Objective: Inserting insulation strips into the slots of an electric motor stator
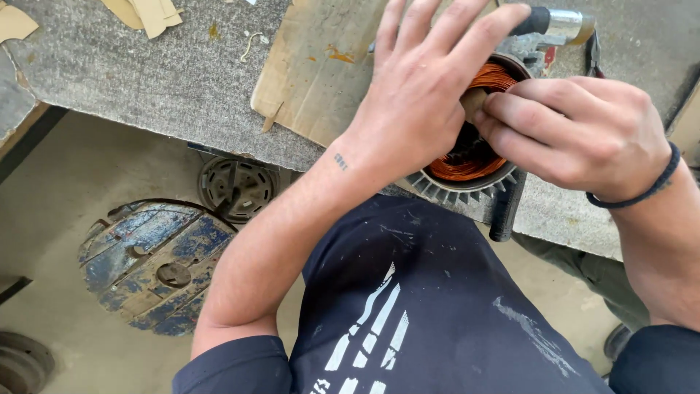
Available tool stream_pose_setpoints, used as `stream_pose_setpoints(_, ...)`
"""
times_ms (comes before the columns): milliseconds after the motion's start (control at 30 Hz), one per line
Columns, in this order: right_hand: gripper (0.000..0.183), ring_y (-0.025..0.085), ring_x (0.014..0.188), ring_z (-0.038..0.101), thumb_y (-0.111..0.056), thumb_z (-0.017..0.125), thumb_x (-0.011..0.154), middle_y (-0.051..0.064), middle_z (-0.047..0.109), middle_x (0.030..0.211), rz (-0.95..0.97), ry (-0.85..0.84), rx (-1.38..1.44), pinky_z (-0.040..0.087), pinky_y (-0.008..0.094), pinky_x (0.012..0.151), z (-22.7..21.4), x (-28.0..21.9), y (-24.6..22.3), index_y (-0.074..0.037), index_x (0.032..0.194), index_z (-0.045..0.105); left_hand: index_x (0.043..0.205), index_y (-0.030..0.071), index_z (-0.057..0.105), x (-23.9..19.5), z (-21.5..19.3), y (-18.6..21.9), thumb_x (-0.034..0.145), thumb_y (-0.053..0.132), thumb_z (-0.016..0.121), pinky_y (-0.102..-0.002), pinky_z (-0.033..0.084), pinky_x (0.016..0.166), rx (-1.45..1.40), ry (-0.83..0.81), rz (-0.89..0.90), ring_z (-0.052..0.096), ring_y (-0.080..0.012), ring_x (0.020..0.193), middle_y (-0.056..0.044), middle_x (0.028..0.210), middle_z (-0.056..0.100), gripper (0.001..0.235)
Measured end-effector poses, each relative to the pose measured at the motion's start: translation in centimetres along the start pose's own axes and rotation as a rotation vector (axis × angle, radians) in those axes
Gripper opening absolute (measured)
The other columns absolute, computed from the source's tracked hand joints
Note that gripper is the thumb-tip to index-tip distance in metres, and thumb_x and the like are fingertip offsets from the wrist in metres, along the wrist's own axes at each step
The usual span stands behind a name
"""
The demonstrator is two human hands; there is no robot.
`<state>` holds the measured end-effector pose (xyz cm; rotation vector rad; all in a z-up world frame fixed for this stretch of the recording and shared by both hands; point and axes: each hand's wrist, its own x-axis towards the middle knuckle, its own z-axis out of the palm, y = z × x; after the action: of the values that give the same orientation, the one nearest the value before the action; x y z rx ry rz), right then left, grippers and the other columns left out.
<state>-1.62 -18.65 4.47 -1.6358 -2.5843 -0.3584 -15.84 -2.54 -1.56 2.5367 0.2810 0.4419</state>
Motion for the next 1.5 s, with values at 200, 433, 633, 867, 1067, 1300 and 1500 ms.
stream_pose_setpoints(200, 0.017, 0.023, 0.100, 0.079, -0.001, 0.082, 0.109, 0.007, 0.080, 0.111, 0.006, -0.045, -0.040, 0.060, 0.029, 0.076, -0.2, -0.1, 0.0, -0.009, 0.095, 0.078, 0.138, 0.025, 0.052, -0.1, 0.2, -0.1, 0.077, 0.007, 0.073, -0.045, 0.037, 0.110, -0.077, 0.061, 0.023, 0.056, -0.0225, 0.130, 0.008, 0.141, 0.059, 0.067)
stream_pose_setpoints(433, 0.014, 0.024, 0.094, 0.076, 0.001, 0.087, 0.113, 0.009, 0.082, 0.112, 0.129, -0.060, -0.048, 0.059, 0.031, 0.072, -0.3, -0.4, -1.0, -0.004, 0.101, 0.082, 0.144, 0.022, 0.048, -0.5, 0.4, -0.1, 0.092, 0.020, 0.079, -0.043, 0.036, 0.119, -0.002, 0.048, -0.026, 0.056, -0.0203, 0.136, 0.005, 0.147, 0.059, 0.061)
stream_pose_setpoints(633, 0.015, 0.020, 0.095, 0.074, -0.003, 0.078, 0.118, 0.001, 0.081, 0.116, 0.265, -0.126, -0.176, 0.052, 0.027, 0.069, 0.0, 0.3, -2.6, -0.014, 0.112, 0.086, 0.147, 0.025, 0.042, -0.6, 0.5, 0.3, 0.083, 0.014, 0.075, -0.042, 0.041, 0.112, 0.177, 0.072, -0.025, 0.060, -0.0191, 0.128, 0.007, 0.135, 0.062, 0.072)
stream_pose_setpoints(867, 0.039, 0.019, 0.072, 0.057, -0.008, 0.080, 0.125, -0.001, 0.068, 0.094, 0.478, -0.201, -0.303, 0.039, 0.029, 0.056, 1.2, -0.8, -4.9, -0.018, 0.090, 0.065, 0.103, 0.019, 0.054, 0.3, 0.1, 1.2, 0.096, 0.018, 0.075, -0.046, 0.047, 0.103, 0.165, 0.283, 0.031, 0.064, -0.0239, 0.103, -0.004, 0.122, 0.058, 0.021)
stream_pose_setpoints(1067, 0.042, 0.023, 0.064, 0.046, -0.005, 0.079, 0.113, 0.001, 0.048, 0.081, 0.732, -0.272, -0.308, 0.025, 0.036, 0.054, 1.3, -0.5, -6.0, -0.016, 0.084, 0.052, 0.084, 0.021, 0.059, 1.8, 0.7, 0.5, 0.086, 0.016, 0.071, -0.042, 0.048, 0.082, 0.173, 0.377, 0.219, 0.059, -0.0230, 0.083, 0.000, 0.094, 0.058, 0.014)
stream_pose_setpoints(1300, 0.016, 0.024, 0.086, 0.074, -0.008, 0.087, 0.119, 0.003, 0.081, 0.104, 0.815, -0.083, -0.166, 0.048, 0.032, 0.066, 0.5, -0.9, -6.5, -0.012, 0.104, 0.082, 0.083, 0.018, 0.060, 2.7, 0.1, -0.2, 0.088, 0.011, 0.071, -0.042, 0.049, 0.087, 0.062, 0.233, 0.424, 0.063, -0.0237, 0.088, -0.004, 0.105, 0.058, 0.014)
stream_pose_setpoints(1500, 0.019, 0.027, 0.082, 0.064, -0.005, 0.088, 0.118, 0.006, 0.069, 0.090, 1.052, -0.057, -0.010, 0.040, 0.039, 0.065, 0.3, 0.2, -7.2, -0.011, 0.101, 0.079, 0.080, 0.020, 0.053, 4.0, -0.1, -1.1, 0.080, 0.010, 0.071, -0.036, 0.049, 0.069, 0.056, 0.145, 0.571, 0.058, -0.0237, 0.075, 0.000, 0.086, 0.054, 0.021)
